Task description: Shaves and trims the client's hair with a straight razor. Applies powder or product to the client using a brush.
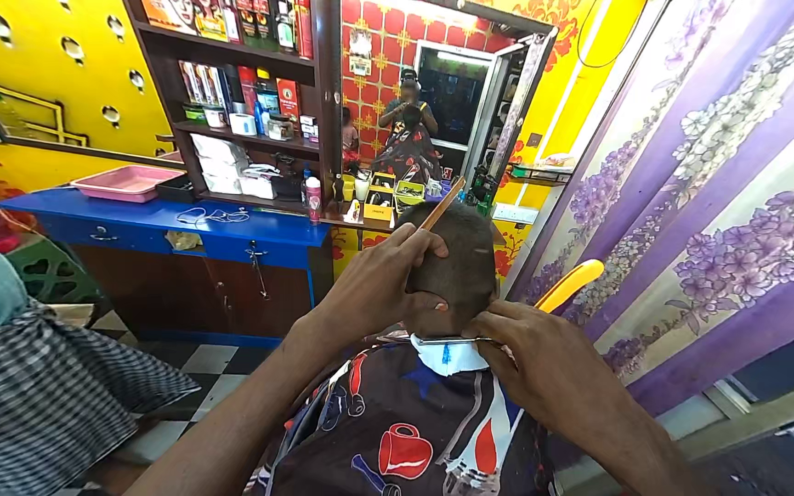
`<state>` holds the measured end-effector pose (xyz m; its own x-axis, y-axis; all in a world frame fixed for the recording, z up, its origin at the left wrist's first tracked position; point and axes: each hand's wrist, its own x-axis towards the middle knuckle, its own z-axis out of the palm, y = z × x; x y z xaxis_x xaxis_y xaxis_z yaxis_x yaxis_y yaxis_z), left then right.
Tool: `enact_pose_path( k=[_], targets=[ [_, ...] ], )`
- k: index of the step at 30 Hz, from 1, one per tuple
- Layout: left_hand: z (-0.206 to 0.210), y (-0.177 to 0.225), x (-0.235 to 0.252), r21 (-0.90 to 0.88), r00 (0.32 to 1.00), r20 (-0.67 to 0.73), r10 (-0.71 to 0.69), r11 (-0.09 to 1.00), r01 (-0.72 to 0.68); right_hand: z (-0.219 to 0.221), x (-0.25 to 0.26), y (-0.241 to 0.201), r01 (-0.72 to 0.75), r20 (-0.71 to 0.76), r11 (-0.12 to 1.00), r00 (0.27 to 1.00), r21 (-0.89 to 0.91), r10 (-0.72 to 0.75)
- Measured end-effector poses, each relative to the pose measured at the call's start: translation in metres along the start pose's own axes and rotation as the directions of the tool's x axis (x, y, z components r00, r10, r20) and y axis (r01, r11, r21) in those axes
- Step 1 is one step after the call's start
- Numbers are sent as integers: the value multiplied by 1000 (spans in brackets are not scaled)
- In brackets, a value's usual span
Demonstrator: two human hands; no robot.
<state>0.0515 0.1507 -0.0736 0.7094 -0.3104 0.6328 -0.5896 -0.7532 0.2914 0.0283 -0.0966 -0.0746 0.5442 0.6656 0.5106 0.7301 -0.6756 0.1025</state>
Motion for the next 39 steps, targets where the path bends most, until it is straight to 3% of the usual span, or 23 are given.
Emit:
enact_pose_path(
  k=[3, 6, 14, 25, 35, 39],
  targets=[
    [-4, 2, 2, -137, 997, -1, -75, 988, 75, 7, -4, 13, -48, -182, 985, 980, 165, 78],
    [-5, 12, 7, -92, 991, -10, -134, 987, 132, 13, -4, 24, -75, -261, 961, 954, 265, 146],
    [1, 25, 10, 145, 980, 16, -200, 970, 196, 31, -6, 35, -37, -260, 959, 959, 279, 113],
    [2, 24, 13, 153, 977, 29, -213, 966, 206, 35, -2, 45, 17, -245, 948, 967, 319, 65],
    [4, 21, 14, 144, 974, 21, -226, 965, 221, 31, -1, 55, 10, -90, 923, 996, 385, 26],
    [5, 18, 15, 131, 975, 14, -222, 967, 219, 33, -1, 57, -27, -150, 922, 984, 387, 92]
  ],
)
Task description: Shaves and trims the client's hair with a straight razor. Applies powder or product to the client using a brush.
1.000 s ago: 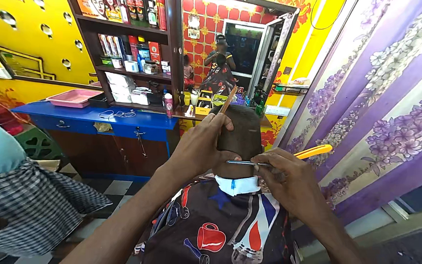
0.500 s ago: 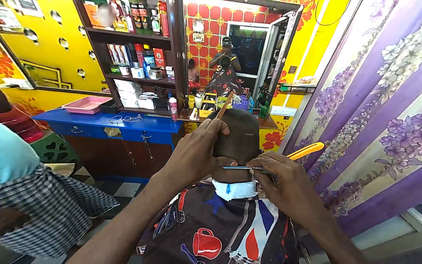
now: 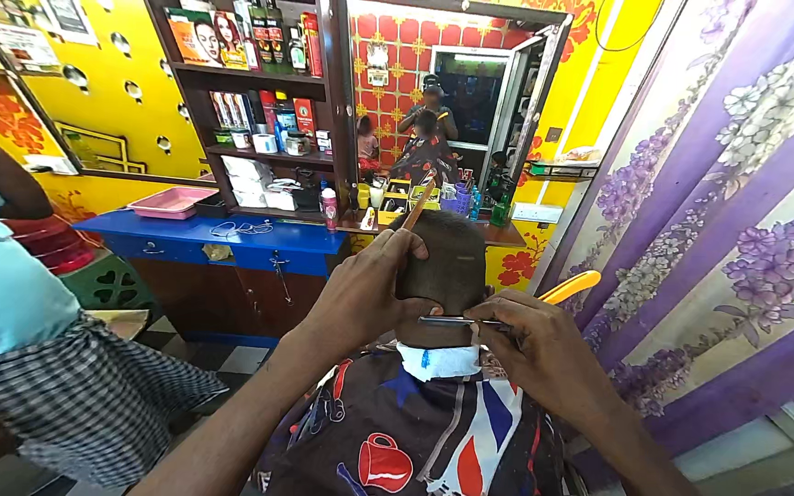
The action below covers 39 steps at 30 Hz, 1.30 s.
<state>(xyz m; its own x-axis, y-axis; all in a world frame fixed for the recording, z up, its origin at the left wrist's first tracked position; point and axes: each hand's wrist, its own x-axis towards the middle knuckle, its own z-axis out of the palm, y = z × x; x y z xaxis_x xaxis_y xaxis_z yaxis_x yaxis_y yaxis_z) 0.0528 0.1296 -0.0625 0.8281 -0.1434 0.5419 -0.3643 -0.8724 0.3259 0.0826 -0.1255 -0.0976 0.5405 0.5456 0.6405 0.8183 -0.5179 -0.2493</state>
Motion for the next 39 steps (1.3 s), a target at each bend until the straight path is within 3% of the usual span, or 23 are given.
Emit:
enact_pose_path(
  k=[7, 10, 12, 14, 20, 31, 37, 39],
  targets=[
    [2, -6, -3, -45, 999, -30, 14, 999, -15, 0, -11, 7, 56, 103, 997, 993, 44, -60],
    [-1, -2, -2, -123, 991, -131, 9, 992, -26, 1, -17, 12, 32, -98, 986, 995, 164, -16],
    [-6, 9, 3, -52, 990, -139, 16, 998, -24, 0, -18, 16, 0, -230, 969, 971, 249, 59],
    [-10, 25, 9, 75, 998, -66, 1, 997, 4, 4, -19, 22, -6, -260, 962, 962, 273, 80],
    [-1, 47, 17, 309, 993, 73, -89, 949, 63, 15, -19, 29, 48, -205, 989, 979, 137, -19],
    [1, 50, 21, 281, 984, 60, -167, 949, 144, 19, -13, 35, 133, -214, 991, 969, 27, -124],
    [3, 49, 21, 271, 988, 54, -147, 954, 127, 5, -7, 38, 135, -84, 989, 988, 61, -130],
    [3, 49, 22, 276, 988, 58, -140, 954, 119, -2, -4, 38, 83, 24, 990, 996, 116, -86]
  ],
)
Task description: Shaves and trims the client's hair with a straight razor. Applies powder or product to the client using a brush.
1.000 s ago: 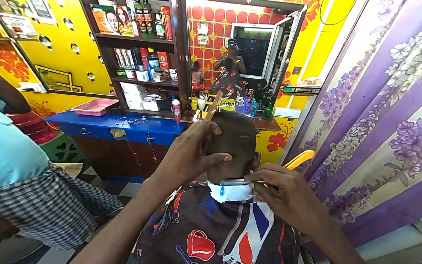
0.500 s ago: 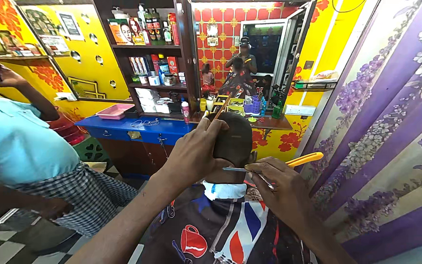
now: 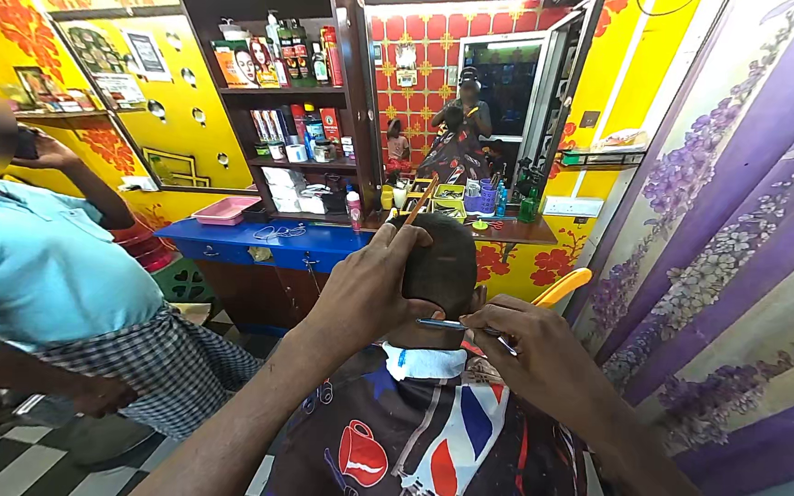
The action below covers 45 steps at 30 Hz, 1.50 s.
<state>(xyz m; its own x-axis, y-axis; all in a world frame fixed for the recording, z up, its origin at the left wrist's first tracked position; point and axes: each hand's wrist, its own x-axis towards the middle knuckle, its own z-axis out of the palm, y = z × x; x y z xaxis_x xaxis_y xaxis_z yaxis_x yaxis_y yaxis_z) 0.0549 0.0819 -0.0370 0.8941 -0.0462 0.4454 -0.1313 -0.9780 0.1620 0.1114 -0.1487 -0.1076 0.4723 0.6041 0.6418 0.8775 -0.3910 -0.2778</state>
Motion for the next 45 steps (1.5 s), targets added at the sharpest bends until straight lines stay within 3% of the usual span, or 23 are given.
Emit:
enact_pose_path(
  k=[3, 5, 6, 8, 11, 12, 14, 16, 18, 20, 22, 24, 26, 30, 35, 45],
  targets=[
    [1, -1, 0, -15, 1000, 4, 16, 1000, -16, -8, 2, 5, -58, 148, 995, 988, 85, 45],
    [1, -8, -5, -123, 998, -62, 27, 992, -35, -6, -4, 9, -52, 52, 987, 998, 154, 45],
    [0, -13, -11, -234, 986, -166, 5, 971, -45, -5, -8, 10, -55, -52, 975, 996, 213, 67],
    [0, -8, -32, -385, 882, -455, -125, 920, -68, -2, -18, 7, -81, -253, 938, 952, 337, 174],
    [24, 21, -63, -436, 587, -778, -223, 865, -249, 9, -39, -13, -69, -377, 906, 894, 418, 243],
    [39, 33, -70, -420, 530, -821, -212, 853, -309, 15, -46, -22, -48, -367, 904, 904, 425, 221],
    [64, 50, -75, -384, 504, -848, -163, 845, -372, 22, -61, -45, -9, -273, 846, 945, 533, 181],
    [63, 55, -69, -415, 535, -828, -166, 823, -387, 21, -70, -54, 15, -187, 678, 965, 735, 182],
    [37, 48, -56, -428, 650, -747, -140, 849, -310, 18, -71, -37, 39, -221, 565, 940, 824, 259],
    [4, 35, -34, -319, 800, -600, -18, 922, -219, 13, -64, -6, 29, -279, 564, 889, 825, 363],
    [-15, 27, -8, -145, 921, -377, 100, 976, -165, 12, -55, 20, -32, -281, 633, 878, 773, 388],
    [-21, 27, 8, -7, 979, -131, 158, 987, -160, 17, -46, 35, -97, -224, 705, 910, 702, 349],
    [-17, 31, 17, 98, 987, 54, 148, 983, -153, 26, -39, 41, -145, -143, 740, 940, 657, 310],
    [-6, 40, 20, 205, 979, 174, 102, 969, -137, 37, -31, 45, -160, -62, 776, 967, 610, 248],
    [-7, 50, 21, 253, 980, 195, 46, 963, -96, 41, -27, 47, -135, -60, 786, 975, 604, 214],
    [-6, 45, 23, 274, 980, 184, 74, 954, -124, 52, -20, 54, -83, -91, 792, 981, 604, 172]
  ],
)
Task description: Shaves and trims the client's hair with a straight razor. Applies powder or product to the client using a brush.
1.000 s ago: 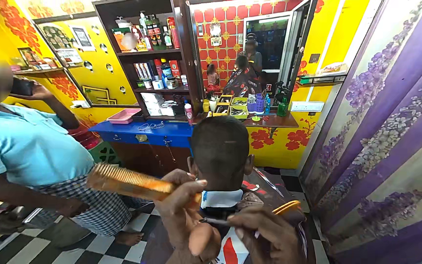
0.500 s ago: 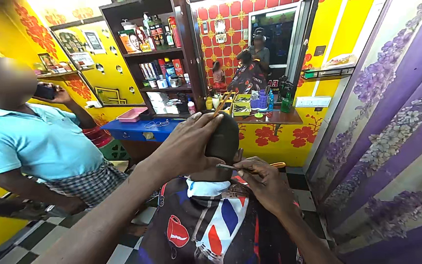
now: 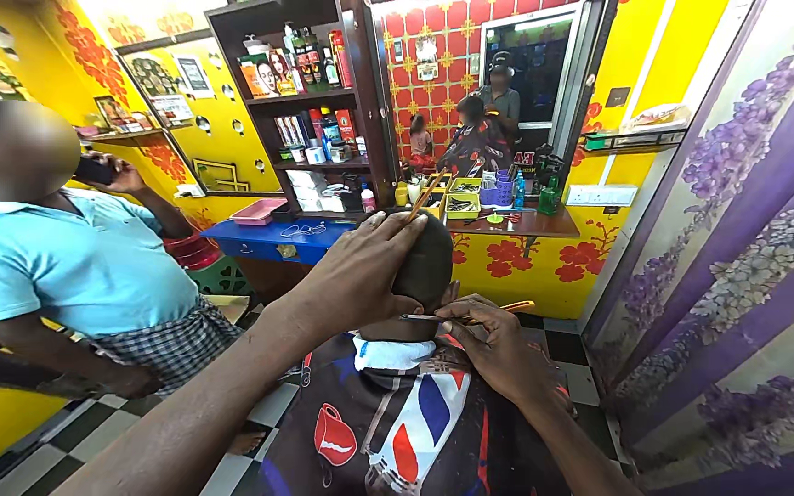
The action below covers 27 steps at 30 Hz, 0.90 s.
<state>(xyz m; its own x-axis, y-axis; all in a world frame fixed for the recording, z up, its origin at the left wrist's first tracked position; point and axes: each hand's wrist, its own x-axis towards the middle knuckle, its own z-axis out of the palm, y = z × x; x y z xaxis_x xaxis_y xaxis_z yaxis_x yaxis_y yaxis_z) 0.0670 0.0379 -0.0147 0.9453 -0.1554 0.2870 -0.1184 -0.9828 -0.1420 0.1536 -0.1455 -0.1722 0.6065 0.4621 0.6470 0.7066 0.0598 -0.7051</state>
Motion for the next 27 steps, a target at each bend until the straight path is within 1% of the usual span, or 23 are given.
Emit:
enact_pose_path(
  k=[6, 8, 10, 11, 14, 15, 17, 20, 22, 23, 25, 26, 27],
  targets=[
    [5, -9, 4, 2, 1000, 6, -13, 1000, 13, -2, 7, 0, -24, 70, 999, 997, -24, 26],
    [6, -11, 5, -3, 1000, -3, -4, 1000, 4, -7, 10, -1, -70, 157, 998, 985, -4, 70],
    [7, -13, 5, -10, 1000, -20, 5, 1000, -5, -12, 14, 0, -96, 264, 995, 961, 26, 85],
    [8, -13, 4, -12, 1000, -27, 6, 1000, -6, -13, 14, 1, -91, 274, 995, 959, 36, 78],
    [6, -11, 3, -35, 999, -40, -2, 999, 1, -8, 14, 1, -32, 116, 999, 993, -13, 33],
    [8, -12, 3, -28, 999, -35, -6, 1000, 5, -8, 15, 2, -25, 101, 999, 994, -33, 28],
    [11, -17, 6, 0, 1000, -25, -7, 1000, 7, -9, 16, 3, -41, 158, 998, 986, -39, 47],
    [13, -18, 8, -6, 1000, -14, -18, 1000, 18, -13, 17, 3, -78, 301, 997, 951, 0, 75],
    [14, -19, 8, -12, 999, -2, -32, 999, 32, -15, 19, 3, -100, 357, 995, 930, 26, 84],
    [15, -19, 8, -13, 999, -5, -32, 999, 31, -15, 19, 2, -101, 339, 995, 937, 20, 88],
    [17, -21, 9, -17, 1000, -23, -18, 1000, 17, -13, 19, 1, -101, 248, 995, 964, -6, 99],
    [18, -22, 9, -18, 999, -31, -12, 1000, 12, -12, 19, 1, -99, 227, 995, 969, -16, 100],
    [19, -21, 9, -17, 999, -34, -12, 1000, 11, -13, 19, 0, -94, 240, 995, 966, -27, 97]
  ],
)
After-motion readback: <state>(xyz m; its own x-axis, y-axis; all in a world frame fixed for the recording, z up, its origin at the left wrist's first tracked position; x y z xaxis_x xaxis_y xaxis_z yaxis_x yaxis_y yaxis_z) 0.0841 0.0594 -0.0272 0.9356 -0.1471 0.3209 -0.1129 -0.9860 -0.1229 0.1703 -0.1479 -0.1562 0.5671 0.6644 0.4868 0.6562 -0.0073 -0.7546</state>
